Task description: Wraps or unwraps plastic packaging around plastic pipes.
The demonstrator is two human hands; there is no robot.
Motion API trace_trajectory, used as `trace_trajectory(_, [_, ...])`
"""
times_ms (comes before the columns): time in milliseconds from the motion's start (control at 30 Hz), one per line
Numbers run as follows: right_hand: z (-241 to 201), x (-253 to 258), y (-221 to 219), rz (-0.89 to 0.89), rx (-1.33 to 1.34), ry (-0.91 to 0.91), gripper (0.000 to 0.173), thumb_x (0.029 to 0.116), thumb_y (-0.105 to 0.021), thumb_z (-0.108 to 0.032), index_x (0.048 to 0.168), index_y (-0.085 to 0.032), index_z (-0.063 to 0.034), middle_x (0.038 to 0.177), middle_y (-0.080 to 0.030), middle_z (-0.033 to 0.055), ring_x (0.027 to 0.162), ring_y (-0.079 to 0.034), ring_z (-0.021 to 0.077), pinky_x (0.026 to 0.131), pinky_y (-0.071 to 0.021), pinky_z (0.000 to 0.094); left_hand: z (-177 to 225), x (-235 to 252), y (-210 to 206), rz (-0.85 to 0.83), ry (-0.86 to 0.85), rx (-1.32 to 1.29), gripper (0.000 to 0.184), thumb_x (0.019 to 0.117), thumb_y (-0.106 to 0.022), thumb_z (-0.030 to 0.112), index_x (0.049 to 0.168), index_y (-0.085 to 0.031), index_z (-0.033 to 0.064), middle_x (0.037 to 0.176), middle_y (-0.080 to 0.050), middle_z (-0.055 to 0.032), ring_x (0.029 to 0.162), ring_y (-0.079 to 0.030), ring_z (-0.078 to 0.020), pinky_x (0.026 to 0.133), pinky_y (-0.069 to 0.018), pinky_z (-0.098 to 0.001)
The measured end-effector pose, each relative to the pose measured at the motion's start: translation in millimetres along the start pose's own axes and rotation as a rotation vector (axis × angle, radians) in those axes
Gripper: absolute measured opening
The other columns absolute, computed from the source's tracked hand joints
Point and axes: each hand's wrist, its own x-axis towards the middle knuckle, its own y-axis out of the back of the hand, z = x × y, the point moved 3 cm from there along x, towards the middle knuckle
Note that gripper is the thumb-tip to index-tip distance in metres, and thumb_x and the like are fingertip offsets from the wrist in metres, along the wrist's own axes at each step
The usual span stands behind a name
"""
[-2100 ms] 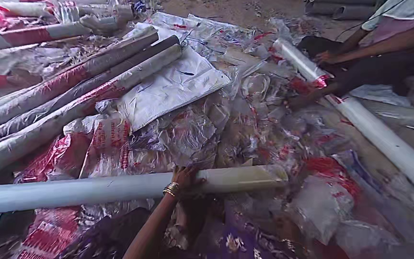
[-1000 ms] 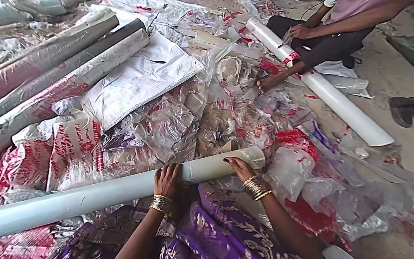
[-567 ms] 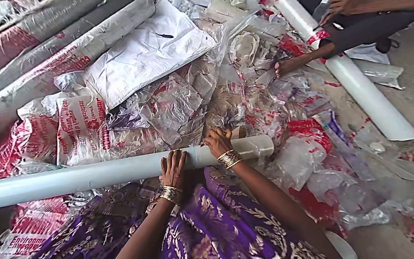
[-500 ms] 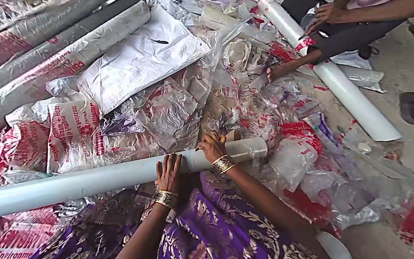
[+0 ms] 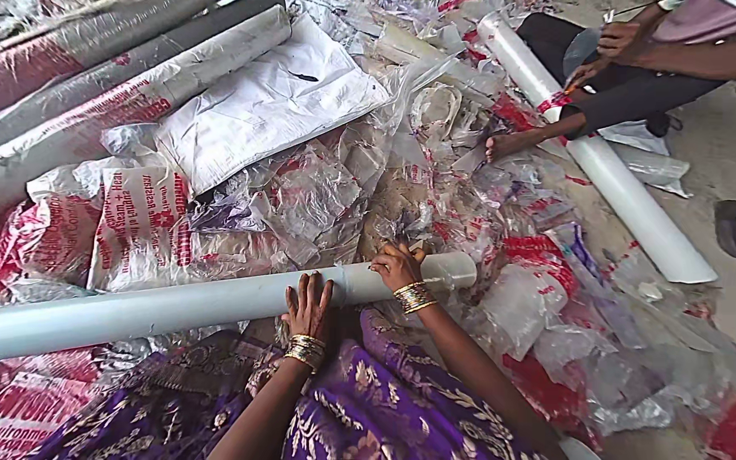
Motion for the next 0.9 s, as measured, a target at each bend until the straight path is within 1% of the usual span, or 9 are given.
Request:
trace_trajectory(67, [-7,0,-3,-0.019,-0.022,0.068,0.022,0.0983,-0.065,-0.025,0.106,-0.081,-0.0123,0.121,-0.072,0.0140,0.124,-0.057,0.0410,0.109,-0.0224,0.0705,0,1,0,0.005,0.012,0.000,0.046,0.0882,-0.063,-0.006,0.131,-0.070,0.0116,0.142,-0.061,-0.0216,0.138,-0.052,-0.0477,0.110,-0.0330,-0.0736])
trace_trajectory(133, [-19,2,-9,-0.034,-0.029,0.147,0.021,0.0984,-0.064,-0.023,0.106,-0.081,-0.0125,0.118,-0.072,0.0132,0.121,-0.058,0.0401,0.109,-0.0223,0.0698,0,2,1,0.005,0.018,-0.008,0.046,0.0881,-0.063,-0.005,0.131,-0.070,0.0115,0.143,-0.061,-0.0207,0.138,-0.052,-0.0475,0.110,-0.0330,-0.0731])
trace_trajectory(233, [-30,8,-13,-0.029,-0.052,0.219,0.021,0.0987,-0.063,-0.020,0.105,-0.080,-0.0116,0.117,-0.072,0.0140,0.121,-0.059,0.0417,0.109,-0.0225,0.0737,0,1,2,0.007,0.020,-0.008,0.045,0.0881,-0.064,-0.004,0.130,-0.070,0.0111,0.143,-0.061,-0.0204,0.138,-0.051,-0.0475,0.110,-0.0330,-0.0736])
trace_trajectory(400, [-39,15,-6,-0.138,-0.111,0.231,0.022,0.1004,-0.058,-0.017,0.108,-0.078,-0.0092,0.125,-0.068,0.0144,0.128,-0.054,0.0409,0.112,-0.0184,0.0726,1,-2,0,0.011,0.015,0.016,0.047,0.0859,-0.066,-0.004,0.130,-0.070,0.0115,0.144,-0.061,-0.0197,0.139,-0.051,-0.0467,0.109,-0.0334,-0.0737])
trace_trajectory(500, [-45,16,-11,-0.193,-0.154,0.236,0.023,0.0992,-0.056,-0.012,0.108,-0.076,-0.0076,0.129,-0.066,0.0152,0.130,-0.052,0.0404,0.113,-0.0178,0.0719,2,-3,3,-0.037,0.018,0.022,0.049,0.0864,-0.067,-0.002,0.133,-0.069,0.0118,0.146,-0.059,-0.0196,0.141,-0.049,-0.0461,0.113,-0.0298,-0.0726])
trace_trajectory(567, [-48,15,-11,-0.225,-0.170,0.233,0.023,0.0995,-0.056,-0.013,0.110,-0.076,-0.0077,0.131,-0.065,0.0150,0.132,-0.051,0.0400,0.113,-0.0169,0.0717,3,-4,5,-0.043,0.019,0.032,0.049,0.0855,-0.068,-0.001,0.133,-0.069,0.0124,0.146,-0.059,-0.0195,0.140,-0.050,-0.0460,0.113,-0.0300,-0.0720])
trace_trajectory(700, [-50,12,-10,-0.234,-0.165,0.234,0.023,0.0991,-0.056,-0.011,0.111,-0.075,-0.0052,0.133,-0.064,0.0171,0.134,-0.049,0.0421,0.114,-0.0148,0.0738,4,-5,3,-0.036,0.015,0.062,0.050,0.0837,-0.070,-0.001,0.132,-0.069,0.0137,0.144,-0.061,-0.0189,0.139,-0.051,-0.0458,0.112,-0.0306,-0.0724])
trace_trajectory(800, [-51,8,-10,-0.222,-0.157,0.252,0.023,0.1010,-0.057,-0.014,0.111,-0.075,-0.0044,0.134,-0.064,0.0173,0.133,-0.050,0.0423,0.113,-0.0172,0.0732,6,-4,5,-0.067,0.031,0.054,0.050,0.0856,-0.068,-0.002,0.134,-0.068,0.0132,0.146,-0.059,-0.0191,0.140,-0.049,-0.0464,0.113,-0.0296,-0.0727])
trace_trajectory(900, [-54,6,-14,-0.186,-0.165,0.290,0.022,0.0996,-0.056,-0.007,0.108,-0.075,-0.0020,0.135,-0.065,0.0166,0.132,-0.052,0.0430,0.111,-0.0216,0.0730,5,-5,5,-0.068,0.036,0.056,0.052,0.0845,-0.069,-0.001,0.134,-0.068,0.0133,0.146,-0.059,-0.0184,0.141,-0.048,-0.0471,0.111,-0.0310,-0.0736])
